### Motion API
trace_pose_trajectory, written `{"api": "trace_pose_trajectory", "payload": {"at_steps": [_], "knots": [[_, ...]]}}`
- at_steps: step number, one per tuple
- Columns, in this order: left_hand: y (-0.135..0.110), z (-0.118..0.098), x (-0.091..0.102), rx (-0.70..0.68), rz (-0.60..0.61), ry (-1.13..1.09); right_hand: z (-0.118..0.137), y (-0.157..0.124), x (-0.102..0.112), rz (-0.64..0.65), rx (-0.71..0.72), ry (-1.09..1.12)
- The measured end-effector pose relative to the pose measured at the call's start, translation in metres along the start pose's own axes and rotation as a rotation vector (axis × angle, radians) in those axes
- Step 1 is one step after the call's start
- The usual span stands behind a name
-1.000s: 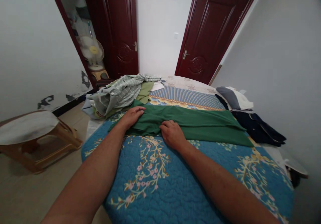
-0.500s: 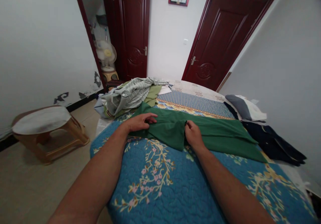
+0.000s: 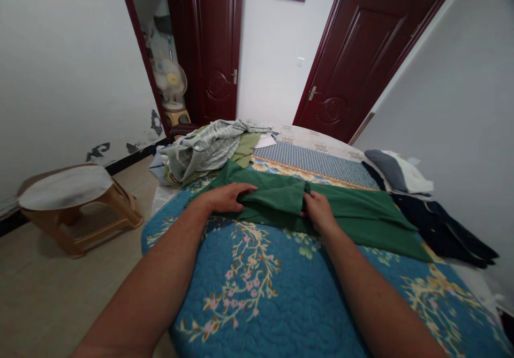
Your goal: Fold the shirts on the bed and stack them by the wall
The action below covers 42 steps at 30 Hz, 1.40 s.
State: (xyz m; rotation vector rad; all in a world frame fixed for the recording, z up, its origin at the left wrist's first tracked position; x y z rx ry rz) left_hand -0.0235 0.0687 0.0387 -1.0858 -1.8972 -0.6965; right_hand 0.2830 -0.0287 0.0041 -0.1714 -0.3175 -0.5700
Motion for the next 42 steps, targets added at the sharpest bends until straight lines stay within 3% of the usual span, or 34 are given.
{"api": "trace_pose_trajectory", "payload": {"at_steps": [2,5,8,11,16,18,24,32,38,42], "knots": [[0.004,0.004,-0.003,0.042,-0.047,-0.039,-0.005,0.007,0.003,0.03,-0.044,-0.123],[0.012,0.013,-0.007,0.096,-0.187,-0.075,-0.003,0.007,0.004,0.044,0.063,-0.296],[0.018,0.021,-0.007,0.123,-0.332,-0.08,-0.003,0.004,0.004,0.065,0.07,-0.239],[0.021,0.026,-0.006,0.154,-0.393,-0.101,-0.004,0.003,0.003,0.066,0.049,-0.205],[0.022,0.028,-0.006,0.198,-0.396,-0.053,0.009,-0.007,0.0,0.022,0.425,-0.51],[0.022,0.027,-0.007,0.213,-0.403,-0.022,0.01,-0.01,-0.002,0.025,0.498,-0.593],[0.023,0.029,-0.009,0.248,-0.381,-0.012,0.003,0.002,0.012,-0.168,0.293,-0.435],[0.026,0.023,-0.01,0.342,-0.351,0.171,-0.003,-0.001,0.004,-0.073,0.404,-0.448],[0.052,0.005,-0.013,0.231,-0.335,0.306,-0.004,0.0,0.002,-0.096,0.396,-0.448],[0.074,0.022,-0.003,0.417,-0.361,0.199,-0.003,0.001,0.004,-0.114,0.373,-0.44]]}}
Point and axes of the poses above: each hand's wrist, its own y-axis towards the middle knuckle, its own x-axis out of the back of the hand, z = x × y, the point moved 4 cm from there along y, towards the middle knuckle, and after that the axes turned 7 degrees about -x, right-handed, at the moved point
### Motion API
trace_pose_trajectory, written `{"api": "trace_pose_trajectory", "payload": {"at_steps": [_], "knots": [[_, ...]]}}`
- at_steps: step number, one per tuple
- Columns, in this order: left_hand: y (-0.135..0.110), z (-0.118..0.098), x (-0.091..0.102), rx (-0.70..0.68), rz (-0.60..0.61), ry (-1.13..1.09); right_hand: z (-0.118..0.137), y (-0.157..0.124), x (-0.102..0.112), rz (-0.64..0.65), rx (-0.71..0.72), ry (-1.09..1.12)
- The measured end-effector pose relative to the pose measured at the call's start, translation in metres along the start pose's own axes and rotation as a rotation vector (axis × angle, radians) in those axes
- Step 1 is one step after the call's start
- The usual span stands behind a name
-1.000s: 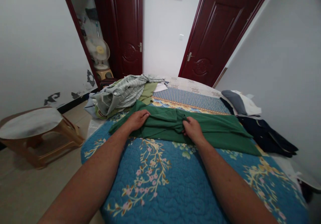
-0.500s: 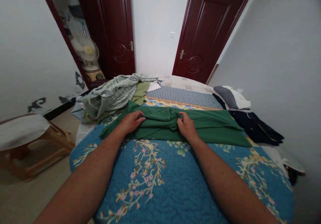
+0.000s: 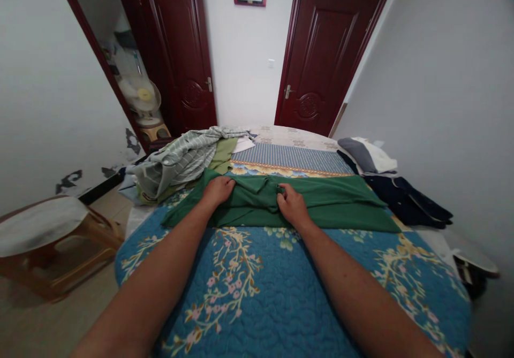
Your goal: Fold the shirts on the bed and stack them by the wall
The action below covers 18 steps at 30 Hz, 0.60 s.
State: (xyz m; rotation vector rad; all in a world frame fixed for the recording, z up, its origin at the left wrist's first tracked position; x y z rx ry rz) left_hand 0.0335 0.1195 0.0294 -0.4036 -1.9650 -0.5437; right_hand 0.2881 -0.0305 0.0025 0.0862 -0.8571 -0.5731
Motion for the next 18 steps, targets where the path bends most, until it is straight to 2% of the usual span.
{"api": "trace_pose_trajectory", "payload": {"at_steps": [4,9,11,15,18], "knots": [[0.014,0.012,0.001,0.093,-0.002,0.004,-0.001,0.003,0.001,-0.009,-0.041,-0.011],[0.0,0.007,0.002,0.122,-0.135,0.032,0.0,0.005,0.0,-0.044,-0.055,-0.064],[-0.005,-0.004,-0.001,0.063,-0.122,0.064,0.001,0.005,-0.001,-0.035,-0.049,-0.096],[-0.004,-0.028,-0.01,-0.174,-0.065,0.067,0.003,0.004,-0.003,-0.007,-0.021,-0.119],[0.003,-0.026,-0.011,-0.118,-0.079,0.014,0.003,0.004,-0.003,-0.015,-0.006,-0.108]]}}
Point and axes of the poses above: each hand's wrist, its own y-axis towards the middle knuckle, its own x-axis out of the back of the hand, z = x × y, the point moved 4 cm from there along y, towards the middle knuckle, and after that the axes turned 7 degrees about -x, right-handed, at the moved point
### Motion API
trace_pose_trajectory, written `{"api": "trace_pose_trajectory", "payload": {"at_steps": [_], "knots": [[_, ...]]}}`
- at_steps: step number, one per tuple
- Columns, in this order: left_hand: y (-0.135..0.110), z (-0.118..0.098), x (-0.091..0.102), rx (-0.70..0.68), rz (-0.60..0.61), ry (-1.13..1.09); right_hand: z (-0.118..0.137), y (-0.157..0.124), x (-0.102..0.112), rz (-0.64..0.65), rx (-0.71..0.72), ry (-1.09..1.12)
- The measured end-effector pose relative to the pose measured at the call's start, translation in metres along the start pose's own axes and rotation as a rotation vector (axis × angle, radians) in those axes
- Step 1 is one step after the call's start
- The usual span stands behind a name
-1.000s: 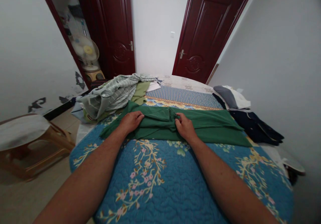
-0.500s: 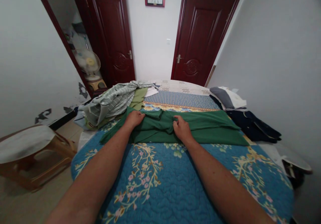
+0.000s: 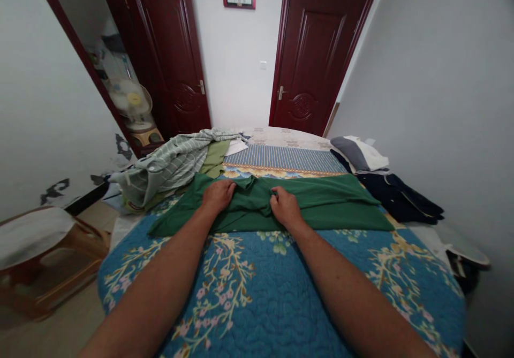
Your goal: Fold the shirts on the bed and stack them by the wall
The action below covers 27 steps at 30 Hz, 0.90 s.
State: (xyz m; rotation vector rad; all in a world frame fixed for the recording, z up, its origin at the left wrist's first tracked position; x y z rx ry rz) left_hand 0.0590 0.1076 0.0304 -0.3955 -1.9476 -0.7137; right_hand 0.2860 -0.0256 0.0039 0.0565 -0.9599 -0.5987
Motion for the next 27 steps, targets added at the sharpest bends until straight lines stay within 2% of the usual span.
{"api": "trace_pose_trajectory", "payload": {"at_steps": [4,8,12,17,20,24,27], "knots": [[0.005,0.02,0.008,0.11,-0.05,-0.166,-0.002,0.001,0.002,0.014,-0.022,0.103],[0.0,0.035,0.017,0.094,-0.08,-0.274,-0.004,0.002,0.007,-0.022,-0.077,0.192],[-0.01,0.031,0.016,0.021,0.04,-0.339,-0.002,0.0,0.008,-0.027,-0.073,0.193],[-0.016,0.016,0.015,-0.146,0.03,-0.193,-0.001,-0.003,0.009,-0.027,-0.054,0.211],[-0.015,0.014,0.007,-0.23,0.108,-0.123,0.0,-0.003,0.01,-0.038,-0.048,0.222],[-0.012,0.019,-0.001,-0.219,0.139,-0.105,0.002,-0.005,0.011,-0.019,-0.006,0.259],[-0.009,0.022,-0.006,-0.18,0.15,-0.085,0.001,-0.006,0.014,-0.057,0.034,0.291]]}}
Point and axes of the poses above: each hand's wrist, its own y-axis towards the middle knuckle, its own x-axis out of the back of the hand, z = x × y, the point moved 4 cm from there along y, towards the middle knuckle, and after that the axes turned 7 degrees about -x, right-handed, at the moved point
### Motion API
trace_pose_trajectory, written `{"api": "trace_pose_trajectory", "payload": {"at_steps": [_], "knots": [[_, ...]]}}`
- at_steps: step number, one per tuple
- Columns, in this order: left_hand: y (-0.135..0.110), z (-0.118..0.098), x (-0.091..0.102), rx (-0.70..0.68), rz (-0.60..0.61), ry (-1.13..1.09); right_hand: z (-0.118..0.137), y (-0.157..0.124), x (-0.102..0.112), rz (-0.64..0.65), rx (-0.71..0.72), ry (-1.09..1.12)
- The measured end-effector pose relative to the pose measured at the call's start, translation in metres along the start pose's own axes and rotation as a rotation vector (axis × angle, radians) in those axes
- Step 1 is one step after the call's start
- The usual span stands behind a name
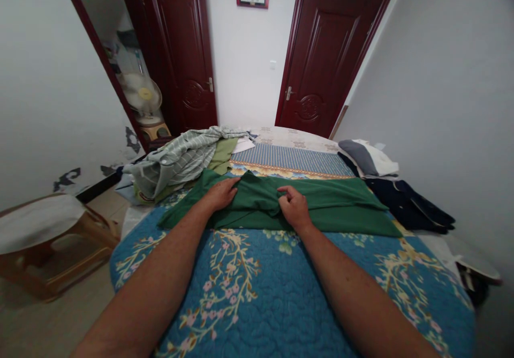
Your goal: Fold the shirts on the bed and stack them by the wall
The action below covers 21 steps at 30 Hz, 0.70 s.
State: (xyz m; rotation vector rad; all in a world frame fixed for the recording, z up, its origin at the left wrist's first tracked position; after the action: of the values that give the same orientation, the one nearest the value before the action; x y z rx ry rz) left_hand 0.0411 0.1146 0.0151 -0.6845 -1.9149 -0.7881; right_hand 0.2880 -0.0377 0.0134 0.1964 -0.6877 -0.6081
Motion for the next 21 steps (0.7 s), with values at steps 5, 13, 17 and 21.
{"api": "trace_pose_trajectory", "payload": {"at_steps": [5,13,17,21], "knots": [[-0.001,0.004,0.005,0.019,-0.053,0.051,-0.008,0.005,0.0,-0.054,-0.055,-0.18],[-0.004,0.007,0.0,0.081,0.056,0.231,-0.017,0.007,-0.006,0.193,0.091,-0.588],[-0.005,0.013,-0.007,0.251,0.149,0.303,-0.04,0.023,0.004,0.238,-0.091,-0.685],[-0.005,0.02,-0.006,0.336,0.16,0.319,-0.067,0.049,0.026,0.249,-0.164,-0.758]]}}
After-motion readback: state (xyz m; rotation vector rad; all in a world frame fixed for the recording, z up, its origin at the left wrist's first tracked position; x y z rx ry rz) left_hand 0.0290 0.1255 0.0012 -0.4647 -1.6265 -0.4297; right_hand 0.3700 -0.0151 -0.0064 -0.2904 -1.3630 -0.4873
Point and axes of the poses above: each hand's wrist, its own y-axis towards the middle knuckle, its own x-axis out of the back of the hand, z = x × y, the point moved 4 cm from there along y, towards the middle knuckle, and after that the axes turned 7 degrees about -x, right-handed, at the moved point
